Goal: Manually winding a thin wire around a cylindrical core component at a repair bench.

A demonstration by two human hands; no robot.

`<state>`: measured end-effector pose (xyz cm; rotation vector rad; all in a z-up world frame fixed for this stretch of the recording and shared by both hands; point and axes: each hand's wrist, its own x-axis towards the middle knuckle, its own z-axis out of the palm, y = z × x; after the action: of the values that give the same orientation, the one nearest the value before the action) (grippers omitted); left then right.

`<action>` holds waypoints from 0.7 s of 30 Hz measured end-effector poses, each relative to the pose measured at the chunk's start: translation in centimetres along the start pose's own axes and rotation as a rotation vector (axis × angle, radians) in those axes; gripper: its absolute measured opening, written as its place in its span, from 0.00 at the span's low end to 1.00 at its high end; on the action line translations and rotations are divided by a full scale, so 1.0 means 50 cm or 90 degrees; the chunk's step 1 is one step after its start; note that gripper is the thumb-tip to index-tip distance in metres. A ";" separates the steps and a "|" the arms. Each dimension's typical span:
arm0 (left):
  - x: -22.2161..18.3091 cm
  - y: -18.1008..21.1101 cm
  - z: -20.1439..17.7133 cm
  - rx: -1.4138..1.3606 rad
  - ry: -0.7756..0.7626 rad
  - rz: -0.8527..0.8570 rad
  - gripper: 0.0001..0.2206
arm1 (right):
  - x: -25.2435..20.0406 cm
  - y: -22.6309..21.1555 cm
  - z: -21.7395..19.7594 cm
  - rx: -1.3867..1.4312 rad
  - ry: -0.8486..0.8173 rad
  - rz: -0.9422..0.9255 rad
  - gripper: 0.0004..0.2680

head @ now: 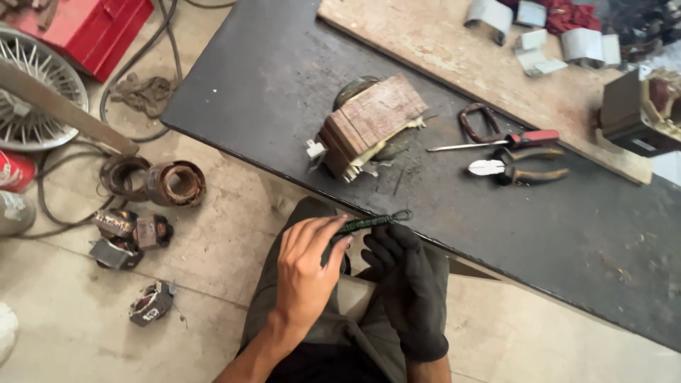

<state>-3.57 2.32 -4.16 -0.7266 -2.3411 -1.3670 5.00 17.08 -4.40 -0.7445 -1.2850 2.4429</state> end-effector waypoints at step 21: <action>-0.197 -0.092 0.075 -0.333 -0.187 -0.509 0.17 | -0.169 0.123 -0.069 0.118 0.054 0.260 0.22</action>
<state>1.66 1.17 -14.32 -0.0676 -2.6514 -2.4058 13.90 12.01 -8.46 -1.1366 -0.9293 2.7579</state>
